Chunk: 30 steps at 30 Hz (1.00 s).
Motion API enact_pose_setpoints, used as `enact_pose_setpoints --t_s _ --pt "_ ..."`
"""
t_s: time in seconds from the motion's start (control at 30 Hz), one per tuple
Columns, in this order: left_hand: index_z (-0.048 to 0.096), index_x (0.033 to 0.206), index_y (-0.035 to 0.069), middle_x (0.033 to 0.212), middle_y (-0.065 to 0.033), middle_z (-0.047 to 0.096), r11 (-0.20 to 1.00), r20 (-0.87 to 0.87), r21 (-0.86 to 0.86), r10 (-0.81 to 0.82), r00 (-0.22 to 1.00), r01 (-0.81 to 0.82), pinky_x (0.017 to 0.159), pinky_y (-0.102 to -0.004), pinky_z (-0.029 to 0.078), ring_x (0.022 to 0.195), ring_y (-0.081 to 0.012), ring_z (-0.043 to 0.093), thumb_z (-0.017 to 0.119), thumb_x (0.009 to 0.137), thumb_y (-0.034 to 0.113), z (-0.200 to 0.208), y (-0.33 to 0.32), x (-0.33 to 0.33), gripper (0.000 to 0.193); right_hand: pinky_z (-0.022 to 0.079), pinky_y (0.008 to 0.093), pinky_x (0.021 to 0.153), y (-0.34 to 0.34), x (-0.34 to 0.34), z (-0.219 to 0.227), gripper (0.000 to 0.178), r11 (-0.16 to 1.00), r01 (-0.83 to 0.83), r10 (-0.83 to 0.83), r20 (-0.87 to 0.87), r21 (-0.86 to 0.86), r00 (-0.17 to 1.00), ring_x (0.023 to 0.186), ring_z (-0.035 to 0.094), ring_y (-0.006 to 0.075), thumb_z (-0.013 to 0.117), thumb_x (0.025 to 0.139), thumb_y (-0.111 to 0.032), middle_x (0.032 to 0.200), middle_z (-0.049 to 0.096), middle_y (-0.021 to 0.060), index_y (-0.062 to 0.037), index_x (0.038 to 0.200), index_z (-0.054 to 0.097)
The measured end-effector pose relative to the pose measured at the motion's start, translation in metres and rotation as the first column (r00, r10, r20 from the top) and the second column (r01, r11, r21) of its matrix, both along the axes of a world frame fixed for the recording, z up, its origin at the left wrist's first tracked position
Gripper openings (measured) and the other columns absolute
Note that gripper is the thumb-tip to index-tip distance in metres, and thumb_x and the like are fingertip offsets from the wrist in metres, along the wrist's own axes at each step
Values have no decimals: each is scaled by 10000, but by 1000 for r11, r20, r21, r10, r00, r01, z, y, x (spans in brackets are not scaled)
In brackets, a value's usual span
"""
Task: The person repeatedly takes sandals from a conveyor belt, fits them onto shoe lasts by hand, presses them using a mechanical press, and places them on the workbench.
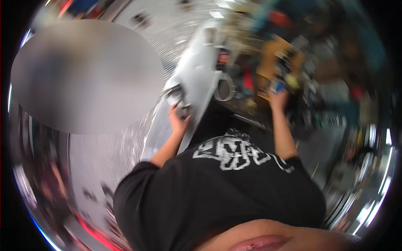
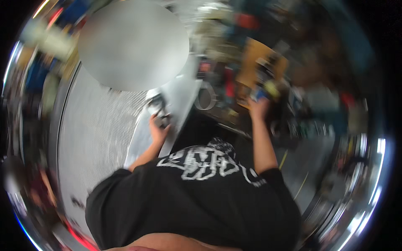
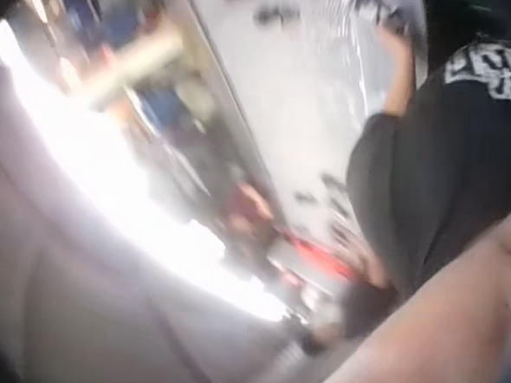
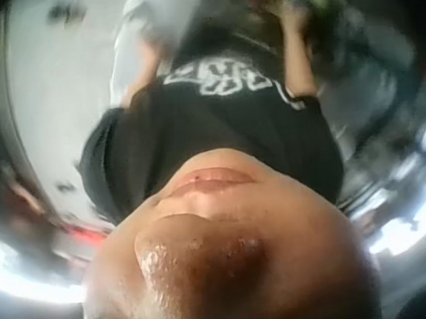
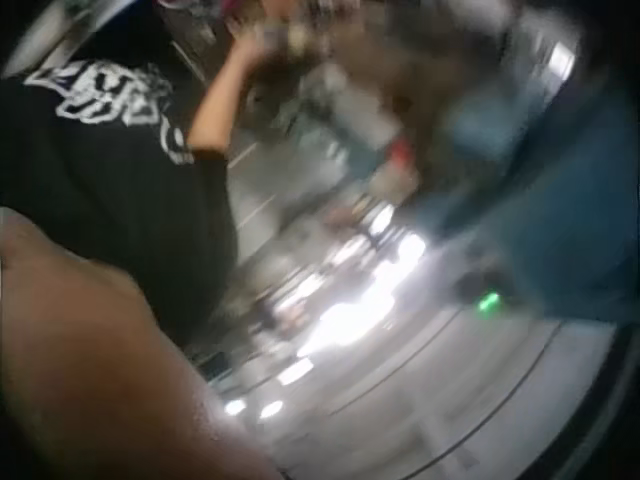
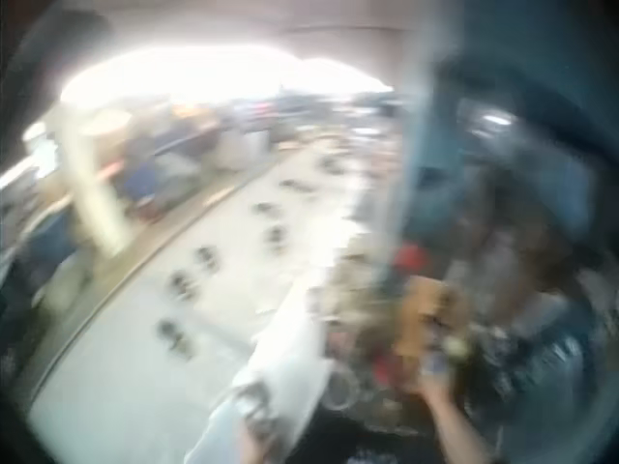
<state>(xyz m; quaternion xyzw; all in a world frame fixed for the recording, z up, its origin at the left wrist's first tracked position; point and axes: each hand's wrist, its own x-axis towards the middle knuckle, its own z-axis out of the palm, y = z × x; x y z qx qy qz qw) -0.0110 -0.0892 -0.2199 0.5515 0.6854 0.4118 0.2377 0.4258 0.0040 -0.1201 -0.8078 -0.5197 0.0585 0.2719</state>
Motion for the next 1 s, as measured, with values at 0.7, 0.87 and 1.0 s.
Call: enact_pose_setpoints --t_s 0.7,0.87,1.0 --pt "533 1210 -22 1177 -229 550 213 -487 107 863 136 -971 980 -415 393 1143 -359 496 722 686 140 -58 -314 -597 580 430 391 929 -81 -301 -82 678 607 -682 259 -710 -408 655 1175 477 300 678 750 24 1286 418 183 -16 1302 285" --pt "454 1281 -26 1129 -249 583 -381 -817 -100 558 -142 -919 914 -448 454 1062 -389 567 660 723 240 -37 -495 -733 652 350 434 972 -87 -359 -86 658 520 -617 691 -133 -591 710 1189 446 377 734 755 -142 1304 383 243 82 1243 355" --pt "246 1449 90 1275 -235 513 -425 -671 -337 734 -102 -840 961 -445 423 1152 -380 528 585 765 179 -71 -473 -759 769 276 446 1028 -82 -431 -48 778 416 65 797 398 -907 454 1212 386 389 719 788 -273 1323 338 324 179 1259 297"
